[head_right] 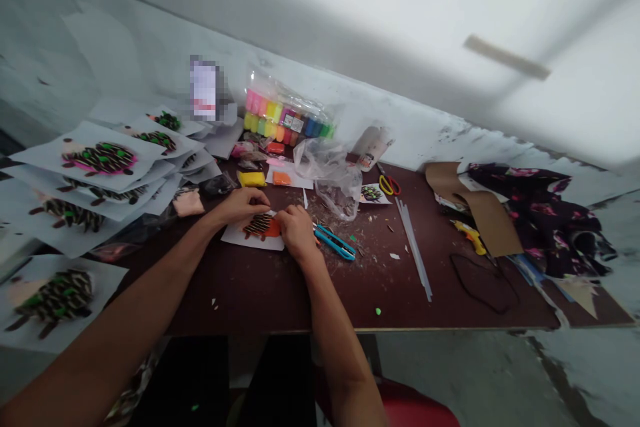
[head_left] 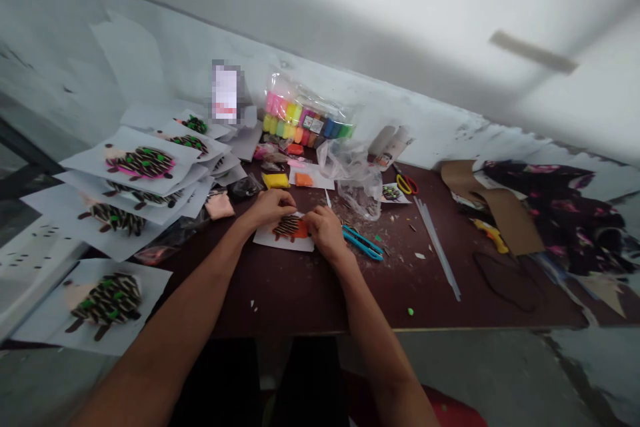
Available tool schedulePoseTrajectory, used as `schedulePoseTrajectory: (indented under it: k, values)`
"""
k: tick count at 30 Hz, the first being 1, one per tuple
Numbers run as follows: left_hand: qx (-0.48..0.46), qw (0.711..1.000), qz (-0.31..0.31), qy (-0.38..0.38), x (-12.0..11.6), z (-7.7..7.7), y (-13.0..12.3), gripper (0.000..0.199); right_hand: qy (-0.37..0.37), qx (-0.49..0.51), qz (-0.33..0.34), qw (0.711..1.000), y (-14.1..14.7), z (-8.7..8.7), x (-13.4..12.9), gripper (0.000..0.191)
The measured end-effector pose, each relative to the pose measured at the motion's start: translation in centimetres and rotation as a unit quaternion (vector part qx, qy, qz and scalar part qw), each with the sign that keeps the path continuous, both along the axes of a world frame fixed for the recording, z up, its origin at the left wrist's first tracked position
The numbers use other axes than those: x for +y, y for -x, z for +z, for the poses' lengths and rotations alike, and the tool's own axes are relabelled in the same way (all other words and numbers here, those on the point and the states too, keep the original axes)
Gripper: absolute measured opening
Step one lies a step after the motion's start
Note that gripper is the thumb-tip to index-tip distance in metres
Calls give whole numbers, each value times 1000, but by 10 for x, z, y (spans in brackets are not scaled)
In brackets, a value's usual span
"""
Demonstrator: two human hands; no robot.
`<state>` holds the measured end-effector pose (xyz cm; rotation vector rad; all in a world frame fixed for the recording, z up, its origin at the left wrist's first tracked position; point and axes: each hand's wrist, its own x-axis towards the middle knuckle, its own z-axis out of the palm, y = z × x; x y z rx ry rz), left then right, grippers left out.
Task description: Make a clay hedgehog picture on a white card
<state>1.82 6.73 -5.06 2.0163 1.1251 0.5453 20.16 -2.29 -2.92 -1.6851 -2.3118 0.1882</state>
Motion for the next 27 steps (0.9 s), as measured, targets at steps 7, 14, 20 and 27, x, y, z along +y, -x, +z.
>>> schedulePoseTrajectory:
  k: [7, 14, 20, 27]
  values:
    - [-5, 1000, 8, -3, 1, -5, -2, 19, 10, 16, 1, 1000, 1, -2, 3, 28]
    - [-3, 1000, 5, 12, 2, -6, -2, 21, -2, 25, 2, 1000, -1, 2, -1, 27]
    - [-4, 1000, -3, 15, 1, -2, -1, 22, -37, 65, -45, 996, -7, 5, -6, 27]
    - [5, 1000, 1, 0, 2, -3, 0, 15, -48, 70, -248, 965, -47, 7, -4, 23]
